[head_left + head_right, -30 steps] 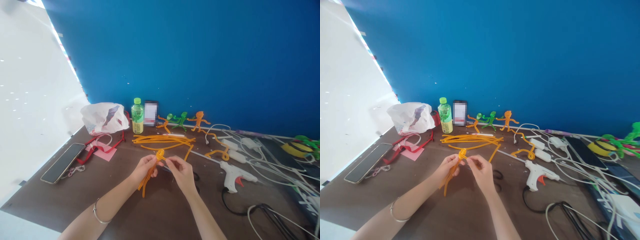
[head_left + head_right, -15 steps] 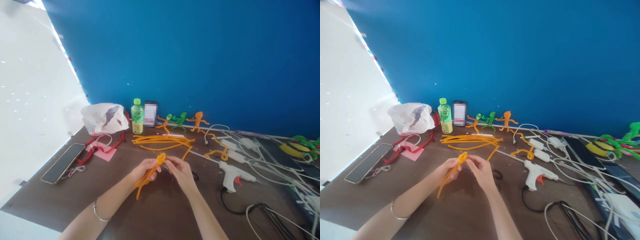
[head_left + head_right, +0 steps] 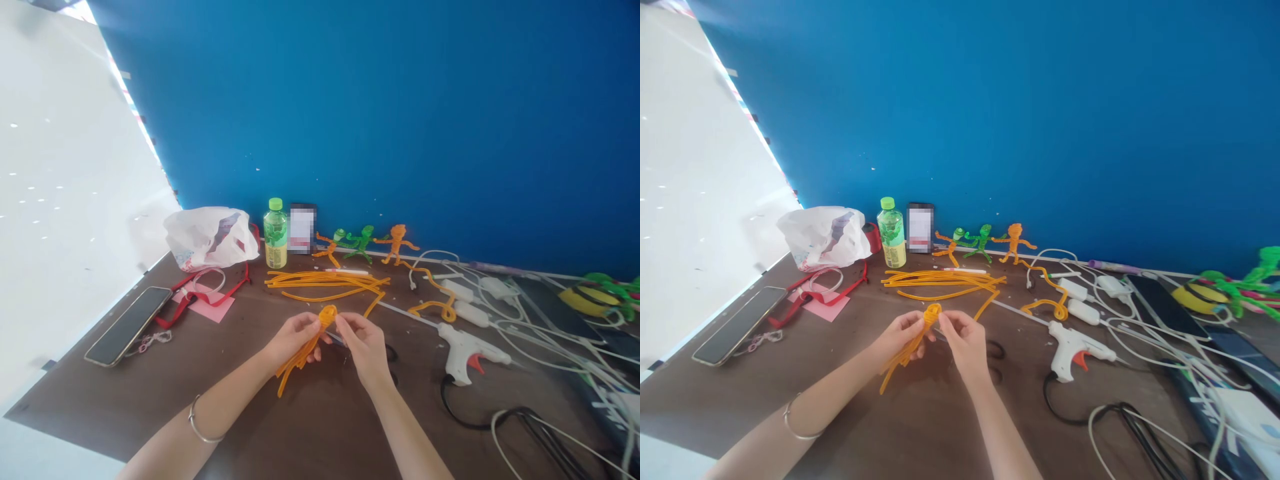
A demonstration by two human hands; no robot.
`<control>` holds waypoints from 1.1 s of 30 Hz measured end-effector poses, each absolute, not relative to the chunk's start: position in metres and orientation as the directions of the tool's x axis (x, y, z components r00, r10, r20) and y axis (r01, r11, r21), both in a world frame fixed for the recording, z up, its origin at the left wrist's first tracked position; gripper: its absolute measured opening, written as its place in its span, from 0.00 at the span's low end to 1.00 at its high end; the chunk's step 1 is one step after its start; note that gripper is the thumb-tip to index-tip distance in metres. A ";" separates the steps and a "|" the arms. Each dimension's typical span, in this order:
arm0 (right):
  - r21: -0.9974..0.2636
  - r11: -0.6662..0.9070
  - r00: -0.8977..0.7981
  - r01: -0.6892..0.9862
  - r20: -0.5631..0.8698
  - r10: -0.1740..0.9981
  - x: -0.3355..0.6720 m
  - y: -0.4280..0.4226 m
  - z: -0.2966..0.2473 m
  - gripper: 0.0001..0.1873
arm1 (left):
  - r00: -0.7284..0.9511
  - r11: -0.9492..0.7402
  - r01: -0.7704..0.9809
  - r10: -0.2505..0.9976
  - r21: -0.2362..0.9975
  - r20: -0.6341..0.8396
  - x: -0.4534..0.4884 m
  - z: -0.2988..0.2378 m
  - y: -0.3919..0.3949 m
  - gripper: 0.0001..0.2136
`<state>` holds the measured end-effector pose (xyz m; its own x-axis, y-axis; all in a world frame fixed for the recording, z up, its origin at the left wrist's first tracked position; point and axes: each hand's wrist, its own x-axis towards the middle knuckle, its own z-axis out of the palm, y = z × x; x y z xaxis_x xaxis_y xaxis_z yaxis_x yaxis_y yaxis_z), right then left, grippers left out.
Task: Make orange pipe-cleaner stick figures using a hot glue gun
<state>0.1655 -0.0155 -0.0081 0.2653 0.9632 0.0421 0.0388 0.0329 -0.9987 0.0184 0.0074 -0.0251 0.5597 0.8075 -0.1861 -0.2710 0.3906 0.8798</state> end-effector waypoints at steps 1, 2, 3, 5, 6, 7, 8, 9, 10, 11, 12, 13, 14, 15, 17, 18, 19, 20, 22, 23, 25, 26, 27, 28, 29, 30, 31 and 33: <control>-0.998 0.033 0.278 0.046 0.045 0.960 0.165 -0.015 -0.009 0.13 | 0.511 0.332 -0.234 0.841 0.914 -0.175 0.019 -0.025 0.006 0.19; -0.998 0.035 0.289 0.051 0.048 0.956 0.165 -0.015 -0.009 0.14 | 0.458 0.269 -0.179 0.874 0.946 -0.162 0.019 -0.025 0.005 0.19; -0.998 0.038 0.296 0.053 0.052 0.954 0.164 -0.015 -0.009 0.14 | 0.402 0.198 -0.104 0.905 0.975 -0.141 0.020 -0.025 0.004 0.18; -0.997 0.050 0.301 0.053 0.063 0.952 0.162 -0.015 -0.008 0.13 | 0.310 0.027 0.094 0.949 0.995 -0.055 0.019 -0.026 0.001 0.14; -0.997 0.055 0.299 0.053 0.068 0.952 0.161 -0.015 -0.008 0.13 | 0.286 -0.069 0.197 0.958 0.978 0.010 0.018 -0.026 0.000 0.12; -0.997 0.058 0.297 0.054 0.072 0.952 0.160 -0.015 -0.008 0.13 | 0.282 -0.157 0.285 0.957 0.946 0.074 0.018 -0.025 0.000 0.12; -0.997 0.058 0.296 0.056 0.072 0.952 0.160 -0.016 -0.007 0.13 | 0.294 -0.226 0.344 0.948 0.911 0.125 0.017 -0.025 -0.001 0.13; -0.997 0.055 0.296 0.061 0.071 0.952 0.160 -0.016 -0.007 0.13 | 0.311 -0.267 0.372 0.938 0.889 0.151 0.017 -0.024 -0.001 0.15; -0.996 0.052 0.296 0.067 0.070 0.953 0.160 -0.016 -0.008 0.14 | 0.326 -0.276 0.374 0.933 0.885 0.153 0.017 -0.023 -0.002 0.15; -0.996 0.051 0.290 0.074 0.070 0.954 0.161 -0.016 -0.008 0.14 | 0.337 -0.256 0.357 0.932 0.898 0.132 0.017 -0.022 -0.002 0.16; -0.995 0.053 0.280 0.079 0.073 0.957 0.162 -0.016 -0.009 0.15 | 0.343 -0.216 0.325 0.934 0.921 0.098 0.018 -0.022 -0.002 0.16; -0.995 0.059 0.263 0.083 0.079 0.962 0.163 -0.016 -0.009 0.15 | 0.349 -0.167 0.285 0.935 0.944 0.060 0.019 -0.022 -0.002 0.16; -0.994 0.069 0.244 0.087 0.088 0.966 0.164 -0.015 -0.010 0.15 | 0.355 -0.120 0.243 0.934 0.963 0.026 0.019 -0.022 -0.002 0.17; -0.992 0.082 0.224 0.091 0.100 0.969 0.166 -0.015 -0.010 0.15 | 0.362 -0.080 0.202 0.932 0.976 0.001 0.020 -0.022 -0.002 0.17; -0.988 0.110 0.199 0.103 0.129 0.971 0.168 -0.015 -0.010 0.15 | 0.374 -0.024 0.123 0.927 0.992 -0.024 0.021 -0.023 -0.001 0.18; -0.986 0.124 0.194 0.112 0.144 0.970 0.169 -0.014 -0.010 0.14 | 0.380 -0.004 0.086 0.924 0.996 -0.029 0.021 -0.024 0.000 0.18; -0.983 0.135 0.192 0.123 0.157 0.969 0.169 -0.014 -0.010 0.14 | 0.385 0.013 0.053 0.922 0.999 -0.033 0.022 -0.025 0.000 0.18; -0.980 0.142 0.193 0.136 0.167 0.967 0.170 -0.014 -0.010 0.13 | 0.388 0.029 0.020 0.921 0.999 -0.034 0.022 -0.025 0.001 0.18; -0.974 0.153 0.203 0.166 0.185 0.961 0.169 -0.014 -0.009 0.12 | 0.392 0.075 -0.056 0.919 0.996 -0.047 0.023 -0.026 0.002 0.18; -0.971 0.155 0.208 0.181 0.192 0.959 0.169 -0.014 -0.009 0.11 | 0.398 0.112 -0.102 0.915 0.988 -0.062 0.023 -0.026 0.002 0.18; -0.967 0.157 0.215 0.200 0.199 0.956 0.169 -0.015 -0.008 0.11 | 0.422 0.200 -0.198 0.901 0.960 -0.101 0.023 -0.025 0.002 0.17; -0.966 0.156 0.217 0.204 0.200 0.955 0.168 -0.015 -0.008 0.11 | 0.441 0.243 -0.239 0.890 0.940 -0.118 0.023 -0.025 0.002 0.17; -0.966 0.155 0.215 0.208 0.200 0.956 0.168 -0.015 -0.008 0.11 | 0.463 0.280 -0.272 0.877 0.921 -0.130 0.023 -0.024 0.002 0.17; -0.966 0.153 0.212 0.211 0.198 0.957 0.168 -0.015 -0.007 0.11 | 0.485 0.307 -0.299 0.864 0.904 -0.134 0.023 -0.023 0.002 0.17; -0.965 0.152 0.209 0.215 0.197 0.958 0.168 -0.015 -0.007 0.11 | 0.505 0.328 -0.323 0.853 0.888 -0.132 0.022 -0.022 0.002 0.16; -0.964 0.152 0.206 0.220 0.198 0.958 0.169 -0.015 -0.006 0.12 | 0.526 0.347 -0.345 0.841 0.872 -0.126 0.021 -0.022 0.002 0.16; -0.962 0.153 0.202 0.225 0.199 0.959 0.169 -0.015 -0.006 0.11 | 0.546 0.362 -0.367 0.830 0.857 -0.117 0.021 -0.022 0.002 0.16; -0.960 0.159 0.195 0.233 0.206 0.959 0.169 -0.015 -0.006 0.12 | 0.579 0.388 -0.405 0.809 0.828 -0.096 0.019 -0.023 0.003 0.15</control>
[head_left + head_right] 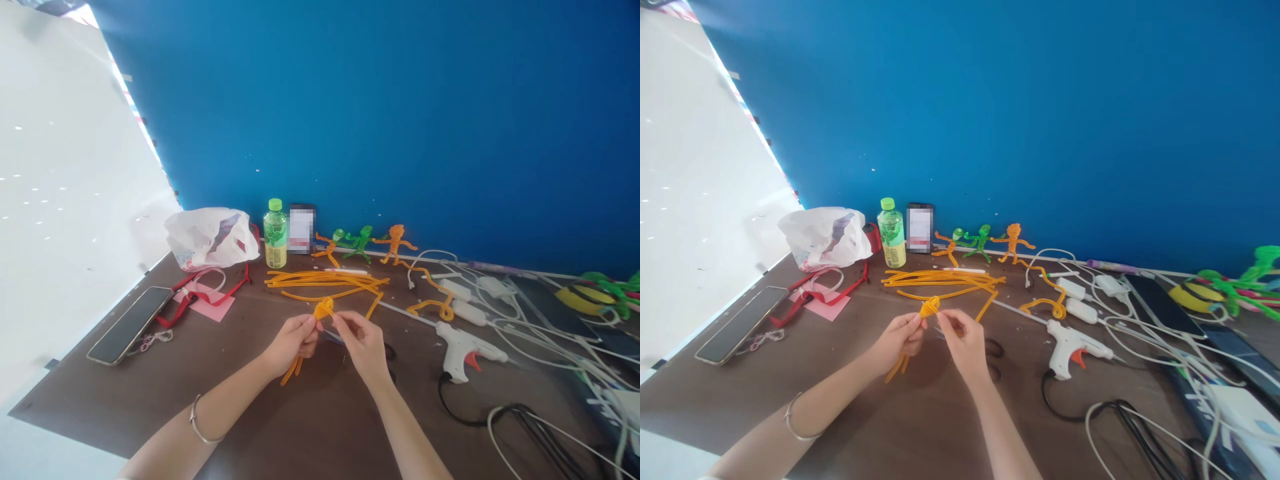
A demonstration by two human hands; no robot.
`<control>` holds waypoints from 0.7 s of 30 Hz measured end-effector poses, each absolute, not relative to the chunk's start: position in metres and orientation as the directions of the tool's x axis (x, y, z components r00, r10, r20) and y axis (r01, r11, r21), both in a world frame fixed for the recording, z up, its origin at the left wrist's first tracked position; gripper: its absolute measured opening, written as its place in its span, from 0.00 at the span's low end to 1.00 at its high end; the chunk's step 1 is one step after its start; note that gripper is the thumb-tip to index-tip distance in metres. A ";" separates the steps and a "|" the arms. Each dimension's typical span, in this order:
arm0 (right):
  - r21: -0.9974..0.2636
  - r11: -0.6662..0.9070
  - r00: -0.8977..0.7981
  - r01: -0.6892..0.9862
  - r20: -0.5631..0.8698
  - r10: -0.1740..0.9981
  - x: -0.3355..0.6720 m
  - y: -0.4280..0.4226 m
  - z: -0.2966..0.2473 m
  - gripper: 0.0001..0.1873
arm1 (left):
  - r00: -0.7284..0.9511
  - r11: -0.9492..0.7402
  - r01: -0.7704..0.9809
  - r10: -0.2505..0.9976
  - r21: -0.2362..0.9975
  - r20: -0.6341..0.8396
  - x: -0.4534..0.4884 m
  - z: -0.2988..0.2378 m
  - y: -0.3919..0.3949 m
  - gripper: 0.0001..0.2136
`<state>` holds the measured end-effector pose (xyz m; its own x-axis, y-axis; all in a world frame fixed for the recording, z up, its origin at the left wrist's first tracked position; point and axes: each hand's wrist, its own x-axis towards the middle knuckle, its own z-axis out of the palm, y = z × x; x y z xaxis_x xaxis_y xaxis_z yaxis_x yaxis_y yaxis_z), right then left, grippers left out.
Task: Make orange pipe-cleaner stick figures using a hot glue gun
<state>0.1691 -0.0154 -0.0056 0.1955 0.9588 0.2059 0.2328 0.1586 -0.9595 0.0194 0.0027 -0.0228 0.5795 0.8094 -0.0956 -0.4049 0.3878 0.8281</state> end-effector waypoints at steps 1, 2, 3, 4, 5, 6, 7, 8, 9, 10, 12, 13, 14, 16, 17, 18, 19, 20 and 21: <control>-0.959 0.161 0.193 0.235 0.208 0.959 0.169 -0.015 -0.006 0.12 | 0.597 0.403 -0.419 0.798 0.813 -0.088 0.019 -0.024 0.003 0.14; -0.958 0.161 0.191 0.235 0.209 0.959 0.169 -0.015 -0.006 0.12 | 0.614 0.422 -0.430 0.784 0.798 -0.084 0.018 -0.024 0.004 0.14; -0.959 0.159 0.189 0.233 0.205 0.960 0.169 -0.015 -0.006 0.12 | 0.633 0.444 -0.436 0.770 0.783 -0.085 0.017 -0.025 0.005 0.13; -0.961 0.155 0.187 0.227 0.200 0.962 0.169 -0.015 -0.006 0.13 | 0.651 0.468 -0.437 0.754 0.768 -0.089 0.017 -0.026 0.005 0.13; -0.964 0.150 0.186 0.220 0.192 0.964 0.169 -0.014 -0.006 0.13 | 0.669 0.491 -0.435 0.737 0.754 -0.094 0.016 -0.026 0.006 0.13; -0.967 0.143 0.186 0.210 0.183 0.965 0.169 -0.014 -0.006 0.13 | 0.686 0.512 -0.432 0.721 0.743 -0.099 0.015 -0.026 0.007 0.12; -0.971 0.135 0.186 0.199 0.173 0.967 0.169 -0.014 -0.005 0.13 | 0.701 0.531 -0.426 0.706 0.733 -0.103 0.015 -0.026 0.007 0.12; -0.974 0.126 0.187 0.189 0.162 0.969 0.169 -0.014 -0.005 0.14 | 0.715 0.547 -0.421 0.691 0.723 -0.106 0.014 -0.026 0.008 0.12; -0.977 0.115 0.188 0.178 0.148 0.971 0.169 -0.014 -0.005 0.14 | 0.727 0.561 -0.417 0.678 0.715 -0.108 0.013 -0.025 0.008 0.12; -0.981 0.101 0.188 0.164 0.131 0.973 0.169 -0.014 -0.004 0.14 | 0.737 0.574 -0.414 0.667 0.706 -0.110 0.013 -0.025 0.008 0.12; -0.990 0.067 0.189 0.121 0.089 0.978 0.168 -0.014 -0.004 0.14 | 0.750 0.597 -0.409 0.651 0.690 -0.119 0.011 -0.024 0.009 0.11; -0.995 0.049 0.190 0.091 0.065 0.980 0.167 -0.014 -0.004 0.15 | 0.755 0.606 -0.406 0.645 0.684 -0.123 0.011 -0.024 0.009 0.11; -0.998 0.031 0.188 0.057 0.041 0.981 0.167 -0.014 -0.005 0.15 | 0.760 0.615 -0.401 0.637 0.678 -0.128 0.011 -0.024 0.010 0.11; -1.000 0.003 0.174 -0.009 0.002 0.985 0.166 -0.013 -0.006 0.16 | 0.776 0.635 -0.391 0.616 0.667 -0.132 0.010 -0.023 0.010 0.12; -0.999 -0.005 0.165 -0.033 -0.010 0.986 0.166 -0.013 -0.007 0.16 | 0.786 0.645 -0.387 0.604 0.659 -0.130 0.009 -0.023 0.010 0.12; -0.999 -0.009 0.157 -0.048 -0.016 0.988 0.166 -0.012 -0.008 0.16 | 0.796 0.656 -0.384 0.591 0.649 -0.126 0.009 -0.023 0.010 0.11; -0.998 -0.009 0.151 -0.060 -0.018 0.988 0.166 -0.012 -0.009 0.16 | 0.807 0.668 -0.383 0.578 0.638 -0.121 0.008 -0.022 0.010 0.11; -0.998 -0.006 0.150 -0.068 -0.016 0.989 0.166 -0.012 -0.009 0.16 | 0.815 0.677 -0.384 0.568 0.627 -0.115 0.008 -0.022 0.009 0.11; -0.997 0.000 0.152 -0.075 -0.012 0.988 0.166 -0.012 -0.010 0.15 | 0.821 0.684 -0.386 0.561 0.619 -0.109 0.008 -0.021 0.009 0.11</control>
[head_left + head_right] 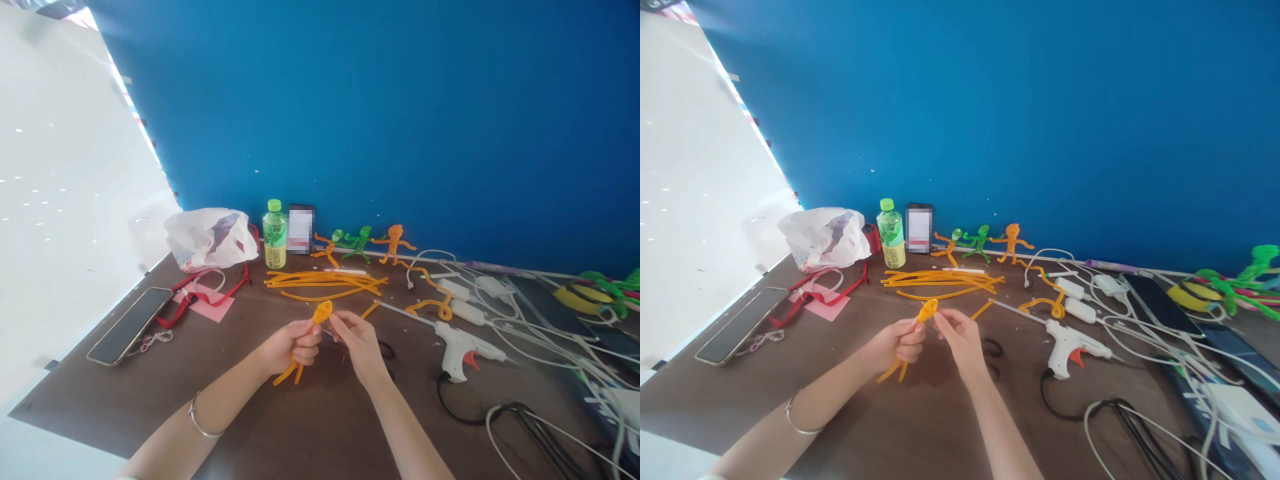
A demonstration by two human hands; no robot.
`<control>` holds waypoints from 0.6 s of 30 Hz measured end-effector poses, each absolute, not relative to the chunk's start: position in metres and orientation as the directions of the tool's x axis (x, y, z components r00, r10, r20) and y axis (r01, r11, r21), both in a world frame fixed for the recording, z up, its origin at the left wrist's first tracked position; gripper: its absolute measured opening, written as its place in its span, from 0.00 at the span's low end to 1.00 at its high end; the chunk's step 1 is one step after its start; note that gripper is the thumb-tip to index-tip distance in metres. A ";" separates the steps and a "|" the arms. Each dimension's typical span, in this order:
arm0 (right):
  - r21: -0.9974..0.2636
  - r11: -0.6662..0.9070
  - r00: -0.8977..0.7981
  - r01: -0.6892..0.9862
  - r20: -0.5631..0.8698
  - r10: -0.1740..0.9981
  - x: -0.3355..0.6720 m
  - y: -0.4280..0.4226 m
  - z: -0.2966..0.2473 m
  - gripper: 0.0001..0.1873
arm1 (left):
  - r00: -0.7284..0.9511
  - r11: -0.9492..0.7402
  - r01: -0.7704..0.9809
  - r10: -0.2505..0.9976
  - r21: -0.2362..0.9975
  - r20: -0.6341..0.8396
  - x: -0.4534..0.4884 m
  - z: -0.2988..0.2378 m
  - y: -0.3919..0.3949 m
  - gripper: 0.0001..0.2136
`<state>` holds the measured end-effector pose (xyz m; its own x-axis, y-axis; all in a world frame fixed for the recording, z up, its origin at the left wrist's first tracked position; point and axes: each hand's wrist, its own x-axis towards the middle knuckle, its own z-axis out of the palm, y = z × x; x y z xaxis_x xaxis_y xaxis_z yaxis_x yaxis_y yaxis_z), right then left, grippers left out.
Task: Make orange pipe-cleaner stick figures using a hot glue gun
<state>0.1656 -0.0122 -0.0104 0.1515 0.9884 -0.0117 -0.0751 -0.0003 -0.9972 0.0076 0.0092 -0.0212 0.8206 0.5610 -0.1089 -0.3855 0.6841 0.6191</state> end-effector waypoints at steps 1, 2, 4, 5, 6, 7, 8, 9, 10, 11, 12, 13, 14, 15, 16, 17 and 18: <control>-0.997 0.006 0.153 -0.081 -0.007 0.988 0.166 -0.012 -0.011 0.15 | 0.824 0.687 -0.385 0.557 0.616 -0.106 0.008 -0.021 0.009 0.10; -0.996 0.012 0.156 -0.087 -0.002 0.988 0.165 -0.012 -0.012 0.15 | 0.823 0.683 -0.384 0.559 0.621 -0.106 0.008 -0.021 0.009 0.10; -0.995 0.026 0.171 -0.096 0.009 0.985 0.164 -0.012 -0.014 0.15 | 0.805 0.650 -0.378 0.582 0.660 -0.113 0.010 -0.022 0.008 0.11; -0.994 0.033 0.181 -0.100 0.014 0.983 0.164 -0.012 -0.015 0.15 | 0.786 0.617 -0.375 0.608 0.692 -0.117 0.011 -0.023 0.007 0.11; -0.994 0.040 0.192 -0.103 0.019 0.981 0.163 -0.012 -0.015 0.15 | 0.758 0.574 -0.374 0.642 0.728 -0.117 0.013 -0.024 0.007 0.12; -0.993 0.046 0.203 -0.105 0.024 0.979 0.162 -0.012 -0.015 0.15 | 0.723 0.524 -0.375 0.682 0.765 -0.113 0.016 -0.025 0.006 0.13; -0.993 0.053 0.213 -0.104 0.030 0.977 0.161 -0.012 -0.015 0.15 | 0.682 0.471 -0.374 0.723 0.799 -0.107 0.018 -0.026 0.005 0.14; -0.993 0.057 0.221 -0.100 0.033 0.975 0.160 -0.013 -0.014 0.15 | 0.643 0.422 -0.365 0.759 0.830 -0.104 0.020 -0.027 0.004 0.15; -0.994 0.058 0.227 -0.093 0.035 0.973 0.160 -0.013 -0.013 0.14 | 0.606 0.379 -0.346 0.789 0.858 -0.104 0.022 -0.028 0.003 0.15; -0.995 0.057 0.232 -0.083 0.036 0.972 0.159 -0.014 -0.012 0.14 | 0.571 0.339 -0.317 0.814 0.886 -0.107 0.023 -0.028 0.002 0.15; -0.996 0.057 0.238 -0.070 0.039 0.971 0.158 -0.015 -0.011 0.14 | 0.534 0.294 -0.273 0.839 0.916 -0.110 0.024 -0.028 0.001 0.15; -0.997 0.057 0.243 -0.054 0.043 0.969 0.157 -0.016 -0.010 0.14 | 0.488 0.235 -0.211 0.867 0.949 -0.106 0.024 -0.027 0.000 0.15; -0.998 0.058 0.247 -0.034 0.048 0.968 0.157 -0.016 -0.010 0.13 | 0.432 0.161 -0.133 0.897 0.978 -0.089 0.023 -0.027 -0.001 0.14; -0.998 0.061 0.253 -0.011 0.056 0.966 0.156 -0.017 -0.009 0.13 | 0.373 0.074 -0.042 0.926 0.996 -0.053 0.022 -0.026 -0.002 0.13; -0.998 0.063 0.258 0.015 0.065 0.964 0.156 -0.017 -0.009 0.13 | 0.318 -0.014 0.050 0.948 0.999 -0.003 0.021 -0.026 -0.002 0.13; -0.997 0.065 0.261 0.041 0.073 0.963 0.155 -0.017 -0.009 0.13 | 0.277 -0.089 0.132 0.960 0.987 0.049 0.020 -0.026 -0.002 0.15; -0.996 0.067 0.260 0.066 0.082 0.962 0.155 -0.017 -0.009 0.13 | 0.251 -0.142 0.190 0.964 0.972 0.091 0.019 -0.026 -0.002 0.16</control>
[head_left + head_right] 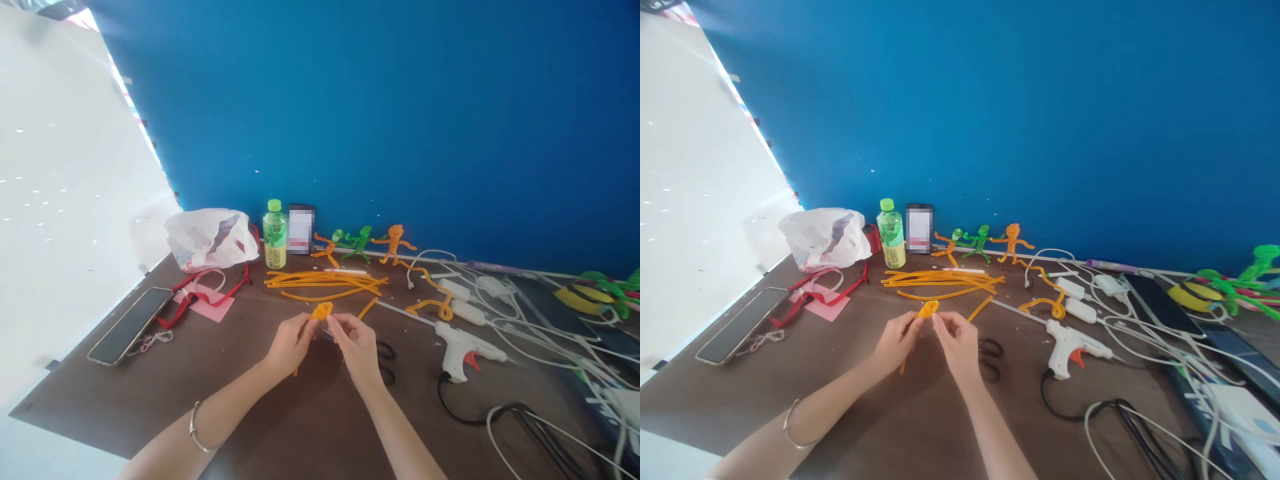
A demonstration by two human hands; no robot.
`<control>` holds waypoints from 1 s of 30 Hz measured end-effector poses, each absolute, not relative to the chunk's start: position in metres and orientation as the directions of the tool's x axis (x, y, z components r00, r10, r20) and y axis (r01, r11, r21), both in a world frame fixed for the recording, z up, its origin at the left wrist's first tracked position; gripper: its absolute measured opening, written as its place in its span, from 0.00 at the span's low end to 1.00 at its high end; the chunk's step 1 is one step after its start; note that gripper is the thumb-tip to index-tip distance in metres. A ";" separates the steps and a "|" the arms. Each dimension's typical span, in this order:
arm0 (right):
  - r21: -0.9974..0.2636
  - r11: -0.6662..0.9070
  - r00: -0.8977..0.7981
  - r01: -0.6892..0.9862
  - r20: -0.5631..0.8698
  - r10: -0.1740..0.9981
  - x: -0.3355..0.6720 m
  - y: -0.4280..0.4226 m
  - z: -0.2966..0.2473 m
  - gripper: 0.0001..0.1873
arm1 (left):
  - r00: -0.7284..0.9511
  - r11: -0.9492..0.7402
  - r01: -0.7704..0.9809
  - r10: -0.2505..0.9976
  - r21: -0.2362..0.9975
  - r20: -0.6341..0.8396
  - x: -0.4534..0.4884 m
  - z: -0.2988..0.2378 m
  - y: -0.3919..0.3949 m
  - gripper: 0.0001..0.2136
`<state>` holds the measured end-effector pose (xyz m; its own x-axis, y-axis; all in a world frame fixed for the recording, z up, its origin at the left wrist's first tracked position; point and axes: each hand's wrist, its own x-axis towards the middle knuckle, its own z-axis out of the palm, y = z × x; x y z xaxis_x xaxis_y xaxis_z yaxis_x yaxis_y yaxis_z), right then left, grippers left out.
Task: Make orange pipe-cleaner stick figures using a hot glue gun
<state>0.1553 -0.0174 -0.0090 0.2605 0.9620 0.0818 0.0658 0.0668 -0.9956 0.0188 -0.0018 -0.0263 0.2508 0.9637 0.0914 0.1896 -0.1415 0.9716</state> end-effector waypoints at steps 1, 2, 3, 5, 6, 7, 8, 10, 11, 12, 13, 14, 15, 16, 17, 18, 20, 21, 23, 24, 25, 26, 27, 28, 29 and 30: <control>-0.994 0.069 0.259 0.089 0.090 0.962 0.155 -0.017 -0.009 0.13 | 0.237 -0.167 0.217 0.965 0.962 0.114 0.018 -0.027 -0.001 0.16; -0.992 0.072 0.258 0.109 0.098 0.961 0.155 -0.017 -0.009 0.14 | 0.229 -0.164 0.218 0.967 0.962 0.113 0.018 -0.028 -0.001 0.16; -0.989 0.074 0.255 0.125 0.104 0.961 0.156 -0.017 -0.009 0.14 | 0.230 -0.136 0.200 0.969 0.970 0.089 0.019 -0.030 -0.001 0.16; -0.986 0.082 0.249 0.145 0.116 0.962 0.156 -0.018 -0.010 0.14 | 0.251 -0.050 0.137 0.968 0.989 0.015 0.021 -0.032 0.000 0.17; -0.985 0.086 0.247 0.149 0.121 0.961 0.156 -0.018 -0.010 0.14 | 0.265 -0.008 0.095 0.964 0.995 -0.017 0.022 -0.033 0.001 0.18; -0.985 0.090 0.251 0.150 0.126 0.960 0.156 -0.018 -0.011 0.13 | 0.278 0.028 0.048 0.960 0.998 -0.040 0.023 -0.033 0.001 0.18; -0.985 0.095 0.254 0.146 0.130 0.958 0.156 -0.019 -0.012 0.14 | 0.287 0.059 -0.005 0.956 0.998 -0.055 0.025 -0.033 0.002 0.18; -0.986 0.101 0.262 0.134 0.134 0.956 0.156 -0.019 -0.013 0.14 | 0.295 0.117 -0.119 0.952 0.986 -0.077 0.026 -0.033 0.002 0.19; -0.986 0.104 0.265 0.130 0.135 0.955 0.156 -0.019 -0.014 0.15 | 0.299 0.149 -0.173 0.950 0.974 -0.092 0.027 -0.032 0.003 0.19; -0.986 0.106 0.271 0.131 0.138 0.952 0.156 -0.019 -0.015 0.16 | 0.305 0.181 -0.221 0.946 0.958 -0.108 0.027 -0.031 0.003 0.19; -0.984 0.108 0.279 0.139 0.144 0.950 0.156 -0.019 -0.015 0.16 | 0.313 0.209 -0.263 0.942 0.942 -0.122 0.027 -0.031 0.003 0.19; -0.982 0.113 0.286 0.152 0.153 0.946 0.157 -0.019 -0.016 0.16 | 0.321 0.236 -0.302 0.937 0.924 -0.134 0.027 -0.030 0.004 0.20; -0.978 0.121 0.294 0.169 0.167 0.941 0.157 -0.018 -0.016 0.15 | 0.332 0.260 -0.337 0.932 0.905 -0.145 0.027 -0.029 0.004 0.20; -0.973 0.131 0.296 0.188 0.183 0.937 0.157 -0.018 -0.016 0.14 | 0.345 0.282 -0.367 0.926 0.886 -0.151 0.026 -0.028 0.004 0.20; -0.967 0.144 0.292 0.208 0.202 0.935 0.157 -0.018 -0.015 0.13 | 0.361 0.302 -0.392 0.920 0.869 -0.157 0.026 -0.027 0.004 0.20; -0.961 0.157 0.282 0.228 0.219 0.934 0.158 -0.018 -0.015 0.12 | 0.378 0.321 -0.413 0.912 0.852 -0.160 0.025 -0.027 0.004 0.20; -0.949 0.178 0.260 0.259 0.246 0.934 0.159 -0.018 -0.014 0.11 | 0.414 0.354 -0.442 0.896 0.824 -0.163 0.024 -0.026 0.005 0.19; -0.945 0.183 0.252 0.270 0.253 0.934 0.160 -0.018 -0.014 0.11 | 0.431 0.371 -0.451 0.887 0.812 -0.166 0.024 -0.025 0.005 0.19; -0.941 0.187 0.259 0.282 0.262 0.930 0.160 -0.018 -0.014 0.11 | 0.458 0.402 -0.462 0.871 0.791 -0.176 0.023 -0.025 0.005 0.18; -0.941 0.186 0.273 0.281 0.264 0.925 0.161 -0.018 -0.014 0.11 | 0.468 0.416 -0.464 0.865 0.782 -0.181 0.023 -0.025 0.005 0.18; -0.945 0.183 0.289 0.272 0.262 0.921 0.161 -0.018 -0.013 0.12 | 0.477 0.428 -0.466 0.859 0.774 -0.188 0.022 -0.026 0.006 0.18; -0.950 0.179 0.305 0.255 0.255 0.918 0.160 -0.018 -0.013 0.12 | 0.483 0.438 -0.468 0.854 0.768 -0.193 0.022 -0.026 0.006 0.18; -0.957 0.173 0.317 0.235 0.243 0.917 0.160 -0.018 -0.013 0.13 | 0.487 0.446 -0.470 0.851 0.761 -0.197 0.022 -0.026 0.007 0.17; -0.962 0.164 0.325 0.216 0.230 0.917 0.160 -0.018 -0.013 0.13 | 0.491 0.453 -0.473 0.848 0.756 -0.201 0.022 -0.027 0.007 0.17; -0.967 0.155 0.331 0.204 0.217 0.919 0.159 -0.018 -0.012 0.14 | 0.495 0.460 -0.476 0.845 0.750 -0.204 0.021 -0.027 0.008 0.17; -0.970 0.145 0.335 0.197 0.205 0.920 0.159 -0.018 -0.012 0.14 | 0.498 0.466 -0.479 0.842 0.744 -0.206 0.021 -0.028 0.008 0.17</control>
<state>0.1591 -0.0177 -0.0119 0.3348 0.9196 0.2054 0.1970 0.1449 -0.9696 0.0211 0.0080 -0.0278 0.4983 0.8422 -0.2061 -0.4791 0.4656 0.7441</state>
